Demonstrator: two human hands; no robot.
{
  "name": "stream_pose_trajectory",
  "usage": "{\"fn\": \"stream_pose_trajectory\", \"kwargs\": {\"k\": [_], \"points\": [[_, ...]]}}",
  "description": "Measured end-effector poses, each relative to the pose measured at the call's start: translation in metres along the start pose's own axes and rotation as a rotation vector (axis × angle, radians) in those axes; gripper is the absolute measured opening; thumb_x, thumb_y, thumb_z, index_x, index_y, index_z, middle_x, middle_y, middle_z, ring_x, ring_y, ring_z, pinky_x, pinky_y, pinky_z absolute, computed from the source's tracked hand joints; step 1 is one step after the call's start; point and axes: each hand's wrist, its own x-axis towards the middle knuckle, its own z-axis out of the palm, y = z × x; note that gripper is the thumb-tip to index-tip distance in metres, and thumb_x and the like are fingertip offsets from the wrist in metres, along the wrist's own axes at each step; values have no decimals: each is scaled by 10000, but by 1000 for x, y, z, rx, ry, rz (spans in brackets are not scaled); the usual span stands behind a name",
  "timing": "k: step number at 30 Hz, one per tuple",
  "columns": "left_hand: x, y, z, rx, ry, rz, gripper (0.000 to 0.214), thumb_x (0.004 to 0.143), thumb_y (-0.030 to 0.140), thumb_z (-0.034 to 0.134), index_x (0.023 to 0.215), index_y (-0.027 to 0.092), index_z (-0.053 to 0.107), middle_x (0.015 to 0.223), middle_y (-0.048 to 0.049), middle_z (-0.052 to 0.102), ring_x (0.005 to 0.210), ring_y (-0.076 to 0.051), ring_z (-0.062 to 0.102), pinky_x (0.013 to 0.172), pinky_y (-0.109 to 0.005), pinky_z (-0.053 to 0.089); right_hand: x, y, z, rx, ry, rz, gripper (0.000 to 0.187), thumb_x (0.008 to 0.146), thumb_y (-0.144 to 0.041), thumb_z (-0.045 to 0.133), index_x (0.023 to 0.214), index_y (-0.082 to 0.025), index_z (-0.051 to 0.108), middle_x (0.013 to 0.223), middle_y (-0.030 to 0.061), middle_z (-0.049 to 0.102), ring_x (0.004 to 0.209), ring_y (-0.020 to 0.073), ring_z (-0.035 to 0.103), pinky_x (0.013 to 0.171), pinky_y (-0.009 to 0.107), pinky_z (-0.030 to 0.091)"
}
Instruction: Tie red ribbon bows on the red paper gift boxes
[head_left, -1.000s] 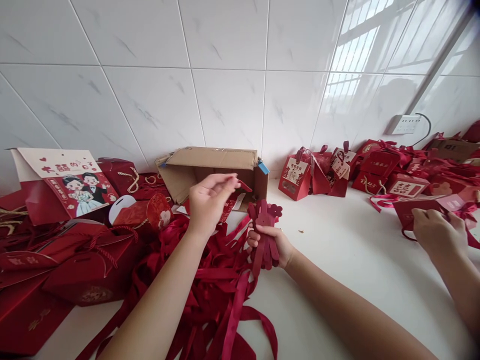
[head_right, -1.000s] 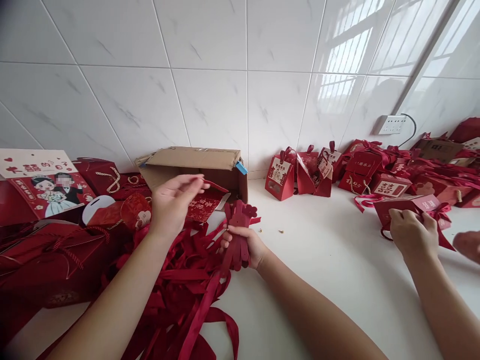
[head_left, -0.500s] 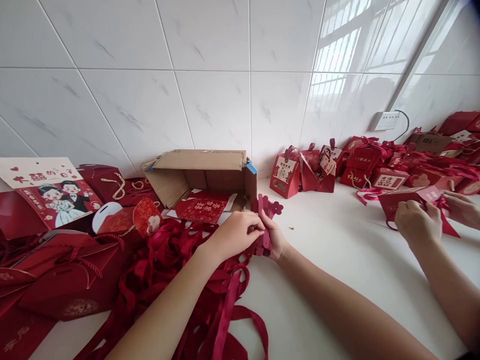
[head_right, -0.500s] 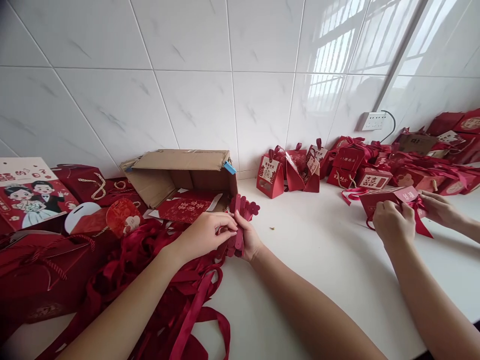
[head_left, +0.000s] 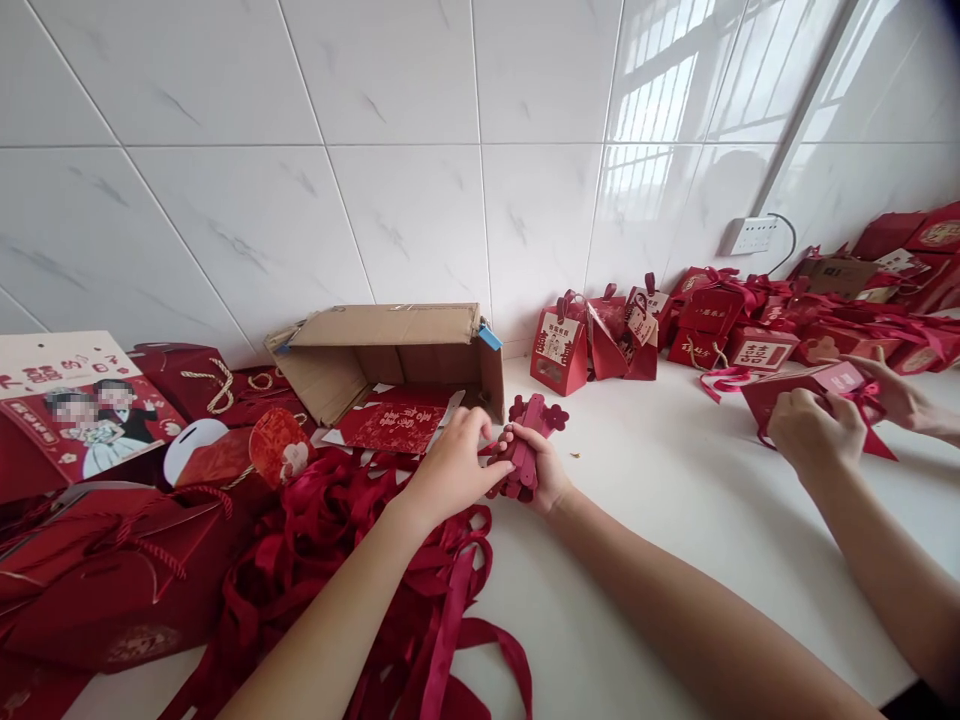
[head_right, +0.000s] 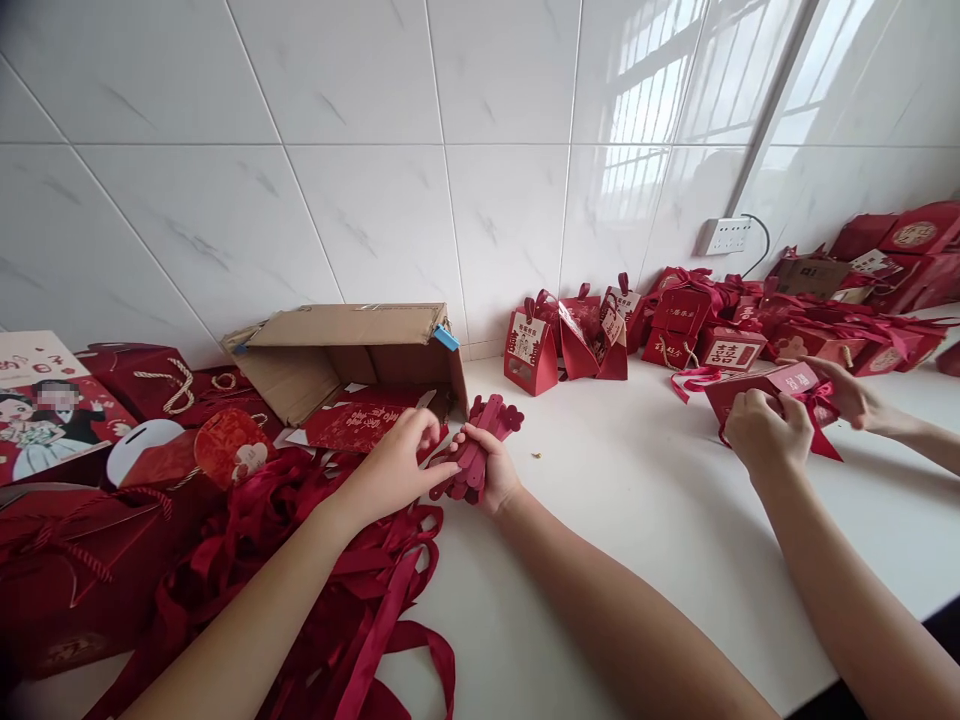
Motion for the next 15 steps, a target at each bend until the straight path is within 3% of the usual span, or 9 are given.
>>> {"fn": "stream_pose_trajectory", "kwargs": {"k": [2, 5, 9, 15], "points": [[2, -5, 3, -23, -132, -157, 327, 717, 513, 582, 732, 192, 526, 731, -6, 560, 611, -159, 500, 544, -262, 380, 3, 4, 0, 78, 6, 21, 182, 860, -317, 563, 813, -145, 601, 785, 19, 618, 705, 125, 595, 656, 270, 512], [4, -12, 6, -81, -367, -206, 444, 743, 597, 490, 586, 183, 508, 550, 26, 477, 504, -128, 415, 482, -247, 299, 6, 1, -1, 152, 6, 37, 195, 801, -286, 600, 654, -168, 551, 623, -6, 579, 603, 111, 567, 585, 241, 489], [2, -10, -2, -98, -419, -180, 424, 742, 570, 498, 582, 178, 516, 525, 37, 423, 490, -112, 362, 459, -236, 247, 7, -2, -3, 208, 31, 7, 142, 765, -244, 630, 663, -180, 555, 623, -23, 591, 593, 101, 570, 595, 238, 490], [-6, -3, -29, -9, -460, -157, 412, 746, 556, 489, 578, 180, 496, 513, 42, 358, 476, -105, 299, 439, -242, 195, 8, 2, -4, 174, 42, 27, 93, 759, -247, 623, 720, -173, 581, 685, 6, 639, 622, 129, 606, 610, 259, 500]]}}
